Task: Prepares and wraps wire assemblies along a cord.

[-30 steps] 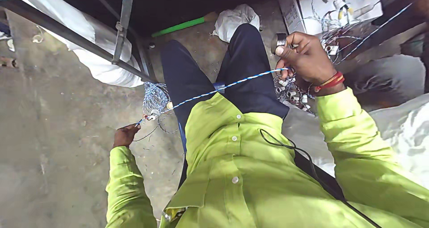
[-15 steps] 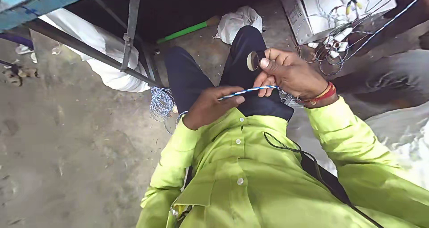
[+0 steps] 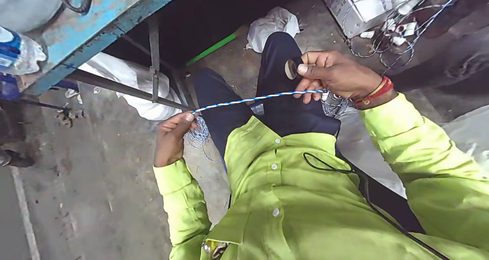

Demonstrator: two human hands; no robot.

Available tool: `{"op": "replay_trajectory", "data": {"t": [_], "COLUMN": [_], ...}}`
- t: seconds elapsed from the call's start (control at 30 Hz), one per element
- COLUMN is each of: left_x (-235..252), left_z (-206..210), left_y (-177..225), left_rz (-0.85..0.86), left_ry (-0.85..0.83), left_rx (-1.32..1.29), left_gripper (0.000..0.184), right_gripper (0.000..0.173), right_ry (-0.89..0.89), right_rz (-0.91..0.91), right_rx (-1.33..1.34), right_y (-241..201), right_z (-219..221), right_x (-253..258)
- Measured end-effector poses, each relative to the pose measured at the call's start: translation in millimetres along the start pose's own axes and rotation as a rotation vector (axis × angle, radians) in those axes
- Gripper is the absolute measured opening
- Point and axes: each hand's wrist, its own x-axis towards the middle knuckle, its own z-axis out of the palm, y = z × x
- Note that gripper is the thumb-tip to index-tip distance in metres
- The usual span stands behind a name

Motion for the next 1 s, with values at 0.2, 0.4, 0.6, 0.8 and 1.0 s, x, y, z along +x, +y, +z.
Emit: {"op": "replay_trajectory", "data": {"t": [0.2,0.4,0.6,0.8,1.0], "left_x": [-1.6,-2.0,-1.1,-6.2,-13.5], "left_z": [-26.3,-43.3,-47.9,-59.7,-82.6], "left_y": [-8.5,-16.6,-17.6,-9.4,33.5], "left_rz": [-0.043,-0.058,-0.051,-0.037,0.158], "left_ry": [0.114,0.196,0.229,0.326,0.49], "left_rx": [-0.055,-0.069,-0.079,-0.026,0.269], "left_gripper": [0.017,0.02,0.019,0.018,0.008], "right_gripper": [0.016,0.017,0.017,0.016,0.011], "right_ry": [0.043,0.08,0.104,0.144,0.204], "right_rz": [0.002,-0.007,-0.024,-0.059,-0.146], "right_rx": [-0.022,-0.032,-0.026,-0.017,-0.233], "right_y": [-4.3,-11.0,-12.7,-16.5,-34.9], "right_z": [-9.2,-11.6,-16.2,-25.4,-50.2], "right_x": [-2.1,-4.4,-5.7,-8.0,-9.1]}}
